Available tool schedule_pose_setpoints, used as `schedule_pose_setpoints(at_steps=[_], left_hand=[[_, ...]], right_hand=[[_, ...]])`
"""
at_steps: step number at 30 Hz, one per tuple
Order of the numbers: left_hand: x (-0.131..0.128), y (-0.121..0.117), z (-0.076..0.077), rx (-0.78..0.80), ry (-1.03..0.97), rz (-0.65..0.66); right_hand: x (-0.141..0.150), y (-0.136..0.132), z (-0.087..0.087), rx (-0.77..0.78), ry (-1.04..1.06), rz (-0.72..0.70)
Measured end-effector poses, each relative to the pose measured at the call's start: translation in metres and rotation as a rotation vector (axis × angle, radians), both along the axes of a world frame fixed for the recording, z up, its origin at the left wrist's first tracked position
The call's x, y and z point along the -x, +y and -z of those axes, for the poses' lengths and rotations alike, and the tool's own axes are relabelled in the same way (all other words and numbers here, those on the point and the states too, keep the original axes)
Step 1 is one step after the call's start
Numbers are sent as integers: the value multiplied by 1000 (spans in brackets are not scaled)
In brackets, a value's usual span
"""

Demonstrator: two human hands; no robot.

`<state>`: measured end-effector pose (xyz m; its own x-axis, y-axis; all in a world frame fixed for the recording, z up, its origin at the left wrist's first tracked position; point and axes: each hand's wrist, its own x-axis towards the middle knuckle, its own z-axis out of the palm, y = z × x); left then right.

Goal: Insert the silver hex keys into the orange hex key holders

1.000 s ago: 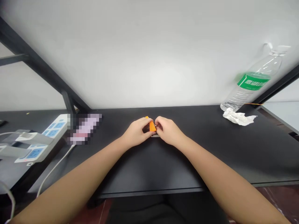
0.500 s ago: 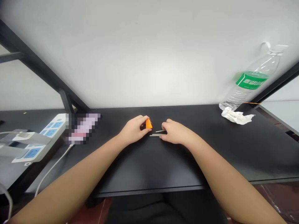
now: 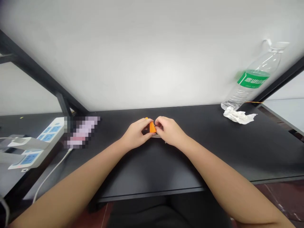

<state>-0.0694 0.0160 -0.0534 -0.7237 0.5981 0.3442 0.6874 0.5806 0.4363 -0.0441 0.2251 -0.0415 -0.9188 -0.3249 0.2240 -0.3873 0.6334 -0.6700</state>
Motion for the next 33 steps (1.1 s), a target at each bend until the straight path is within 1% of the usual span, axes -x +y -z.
schedule_pose_setpoints(at_steps=[3,6,8,10,13,15,17,20,22,25,29,31,33], left_hand=[[-1,1,0,6,10,2],[4,-2,2,58,38,-48],[7,-6,3,112,54,-90],[10,-9,4,152,60,-114],[11,-11,3,150,58,-119],[10,-11,3,128,59,-111],[9,-10,3,116,60,-98],[9,-10,4,108,51,-91],[10,-10,4,100,44,-90],[10,-10,4,90,45,-83],[7,-8,3,84,35,-63],[5,-7,2,66,21,-44],[2,-5,1,41,15,-23]], right_hand=[[0,-6,2,67,-1,15],[3,-2,2,41,-23,91],[7,7,0,-29,-75,143],[11,17,-1,-139,-156,151],[14,29,-5,-365,-272,106],[12,31,-7,-484,-307,57],[8,30,-9,-533,-284,2],[0,23,-10,-562,-216,-80],[-5,17,-8,-570,-192,-110],[-10,12,-5,-562,-152,-120],[-8,10,-3,-532,-107,-125],[-5,9,-3,-425,-72,-83],[-1,6,-2,-240,-39,-22]])
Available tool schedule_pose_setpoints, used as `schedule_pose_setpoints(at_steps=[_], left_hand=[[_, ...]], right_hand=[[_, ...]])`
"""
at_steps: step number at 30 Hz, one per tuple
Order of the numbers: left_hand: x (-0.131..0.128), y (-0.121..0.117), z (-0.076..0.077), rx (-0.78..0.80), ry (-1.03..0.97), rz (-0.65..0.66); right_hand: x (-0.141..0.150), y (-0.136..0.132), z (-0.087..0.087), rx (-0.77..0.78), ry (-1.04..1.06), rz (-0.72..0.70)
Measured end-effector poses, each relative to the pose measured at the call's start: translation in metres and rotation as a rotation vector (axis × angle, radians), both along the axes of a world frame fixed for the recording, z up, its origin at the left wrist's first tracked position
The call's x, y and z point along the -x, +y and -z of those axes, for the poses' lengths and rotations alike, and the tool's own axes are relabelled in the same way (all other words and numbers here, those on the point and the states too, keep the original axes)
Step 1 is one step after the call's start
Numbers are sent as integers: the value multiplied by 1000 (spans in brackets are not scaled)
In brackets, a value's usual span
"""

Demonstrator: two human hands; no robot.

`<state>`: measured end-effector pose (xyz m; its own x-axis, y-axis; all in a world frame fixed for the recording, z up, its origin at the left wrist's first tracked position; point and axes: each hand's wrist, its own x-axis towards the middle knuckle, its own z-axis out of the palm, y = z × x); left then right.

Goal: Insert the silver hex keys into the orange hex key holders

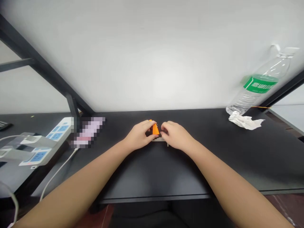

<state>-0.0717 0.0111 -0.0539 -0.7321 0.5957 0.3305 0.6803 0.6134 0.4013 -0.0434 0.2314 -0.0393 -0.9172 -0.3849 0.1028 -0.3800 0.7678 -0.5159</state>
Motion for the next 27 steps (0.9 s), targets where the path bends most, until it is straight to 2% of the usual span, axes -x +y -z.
schedule_pose_setpoints(at_steps=[3,7,11,15,21,27], left_hand=[[-4,3,-2,-39,1,32],[-5,4,-4,-78,-7,47],[-5,4,-4,-74,-10,42],[-3,2,-1,-19,2,26],[6,-6,1,123,65,-21],[8,-9,1,124,84,-18]], right_hand=[[4,-6,2,239,41,33],[5,-14,5,307,94,73],[6,-16,7,243,156,90],[6,-15,5,160,123,136],[14,2,0,72,-103,270],[23,33,-5,-229,-359,159]])
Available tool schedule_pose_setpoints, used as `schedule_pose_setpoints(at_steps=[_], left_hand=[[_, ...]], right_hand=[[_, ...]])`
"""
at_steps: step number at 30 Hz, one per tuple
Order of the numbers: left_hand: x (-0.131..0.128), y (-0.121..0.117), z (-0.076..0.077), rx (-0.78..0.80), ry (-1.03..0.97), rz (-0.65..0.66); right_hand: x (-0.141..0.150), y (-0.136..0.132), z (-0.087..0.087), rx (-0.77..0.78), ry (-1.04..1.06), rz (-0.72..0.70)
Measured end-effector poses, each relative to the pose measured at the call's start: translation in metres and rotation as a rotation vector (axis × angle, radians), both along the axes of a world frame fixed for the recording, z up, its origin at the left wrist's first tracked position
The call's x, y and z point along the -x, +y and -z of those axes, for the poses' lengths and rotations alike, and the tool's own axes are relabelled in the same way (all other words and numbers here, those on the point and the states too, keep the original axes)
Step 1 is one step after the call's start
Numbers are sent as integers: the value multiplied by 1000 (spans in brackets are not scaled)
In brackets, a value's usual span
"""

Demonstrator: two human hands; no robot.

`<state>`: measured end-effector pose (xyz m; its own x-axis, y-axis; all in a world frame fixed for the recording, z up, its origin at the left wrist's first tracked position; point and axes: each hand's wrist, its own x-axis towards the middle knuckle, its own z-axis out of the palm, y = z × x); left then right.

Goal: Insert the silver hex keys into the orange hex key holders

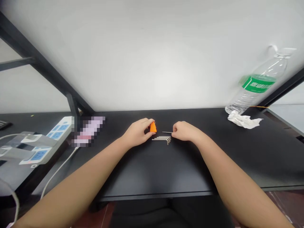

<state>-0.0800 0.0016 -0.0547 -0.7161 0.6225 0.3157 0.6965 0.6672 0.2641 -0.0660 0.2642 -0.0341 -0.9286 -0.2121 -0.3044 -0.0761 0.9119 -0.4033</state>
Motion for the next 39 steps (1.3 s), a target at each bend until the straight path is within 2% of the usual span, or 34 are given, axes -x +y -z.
schedule_pose_setpoints(at_steps=[4,8,12,15,18,23,26,29,34,36,37,39], left_hand=[[0,2,1,2,-20,6],[0,3,1,-26,-27,1],[-2,3,0,-54,-17,20],[-3,4,0,-76,-21,37],[-5,5,-1,-101,-43,57],[-10,9,-4,-130,-68,106],[-11,11,-3,-132,-63,129],[-10,12,-1,-146,-52,133],[-9,11,1,-150,-54,135],[-9,11,1,-152,-63,139],[-9,11,1,-153,-68,141],[-9,10,1,-153,-74,149]], right_hand=[[-3,5,-4,-55,100,-83],[-16,-10,-3,-11,158,-251],[-30,-28,2,-85,177,-276],[-33,-31,3,-82,198,-285],[-28,-28,0,39,276,-259],[-20,-34,-1,428,477,-116],[-20,-41,4,528,503,-85],[-18,-44,11,636,439,-43],[-9,-40,20,1013,115,55],[-7,-38,22,1055,84,50],[-7,-37,22,1024,115,41],[-8,-37,21,868,277,4]])
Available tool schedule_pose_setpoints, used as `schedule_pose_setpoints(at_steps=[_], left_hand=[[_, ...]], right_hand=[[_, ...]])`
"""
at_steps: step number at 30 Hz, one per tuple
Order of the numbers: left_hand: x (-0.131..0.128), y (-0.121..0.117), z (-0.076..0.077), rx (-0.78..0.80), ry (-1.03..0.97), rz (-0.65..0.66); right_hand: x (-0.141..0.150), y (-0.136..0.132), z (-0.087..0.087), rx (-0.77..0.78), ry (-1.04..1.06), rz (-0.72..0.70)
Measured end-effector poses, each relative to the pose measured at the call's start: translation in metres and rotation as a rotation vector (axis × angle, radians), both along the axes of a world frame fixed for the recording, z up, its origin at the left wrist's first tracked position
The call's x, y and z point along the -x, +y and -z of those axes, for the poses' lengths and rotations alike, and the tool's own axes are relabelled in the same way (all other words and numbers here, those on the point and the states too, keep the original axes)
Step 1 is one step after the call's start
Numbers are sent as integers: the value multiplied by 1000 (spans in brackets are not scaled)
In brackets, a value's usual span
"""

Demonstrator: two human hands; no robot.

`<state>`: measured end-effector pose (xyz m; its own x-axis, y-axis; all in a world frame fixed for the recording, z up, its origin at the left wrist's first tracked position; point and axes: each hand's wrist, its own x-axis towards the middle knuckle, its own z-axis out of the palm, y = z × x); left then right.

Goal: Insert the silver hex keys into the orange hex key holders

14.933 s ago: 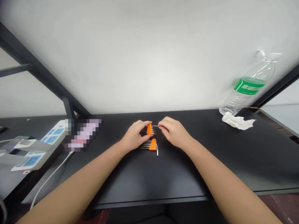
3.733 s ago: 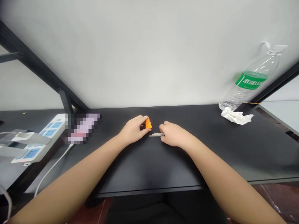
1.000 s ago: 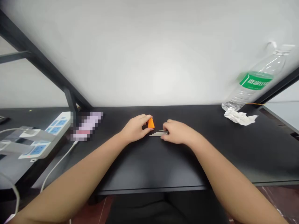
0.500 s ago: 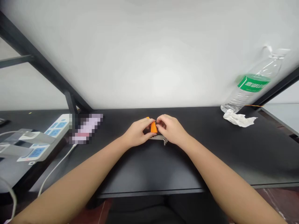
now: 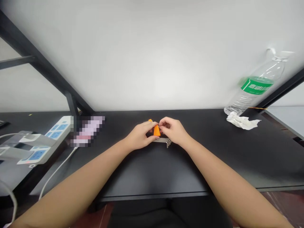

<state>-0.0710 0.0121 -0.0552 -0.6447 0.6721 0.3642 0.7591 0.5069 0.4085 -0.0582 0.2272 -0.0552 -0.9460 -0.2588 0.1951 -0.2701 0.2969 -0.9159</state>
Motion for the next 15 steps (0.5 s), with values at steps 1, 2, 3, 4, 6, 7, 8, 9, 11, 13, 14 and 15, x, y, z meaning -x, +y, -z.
schedule_pose_setpoints(at_steps=[1,2,3,4,6,7,8,9,11,13,14,15], left_hand=[[0,0,0,-1,0,3],[0,0,0,-3,1,4],[0,0,0,-5,2,1],[0,0,-1,-5,5,-5],[-1,0,-2,4,15,-21],[-1,0,-2,15,23,-27],[-1,0,-2,30,35,-31],[-1,0,-2,44,51,-34],[-2,1,-3,71,84,-38],[-2,1,-3,104,108,-42],[-1,1,-3,122,117,-48],[0,0,-3,144,123,-57]], right_hand=[[-1,0,-1,-95,104,32],[-3,-1,-2,-176,207,59],[-4,-1,-4,-230,290,75],[-6,-2,-5,-254,341,79],[-9,-4,-8,-251,342,75],[-10,-5,-8,-243,307,78],[-10,-6,-9,-233,258,86],[-10,-7,-9,-218,199,98],[-9,-8,-7,-175,68,119],[-6,-9,-5,-146,-49,135],[-4,-8,-4,-133,-100,142],[-3,-6,-3,-117,-147,152]])
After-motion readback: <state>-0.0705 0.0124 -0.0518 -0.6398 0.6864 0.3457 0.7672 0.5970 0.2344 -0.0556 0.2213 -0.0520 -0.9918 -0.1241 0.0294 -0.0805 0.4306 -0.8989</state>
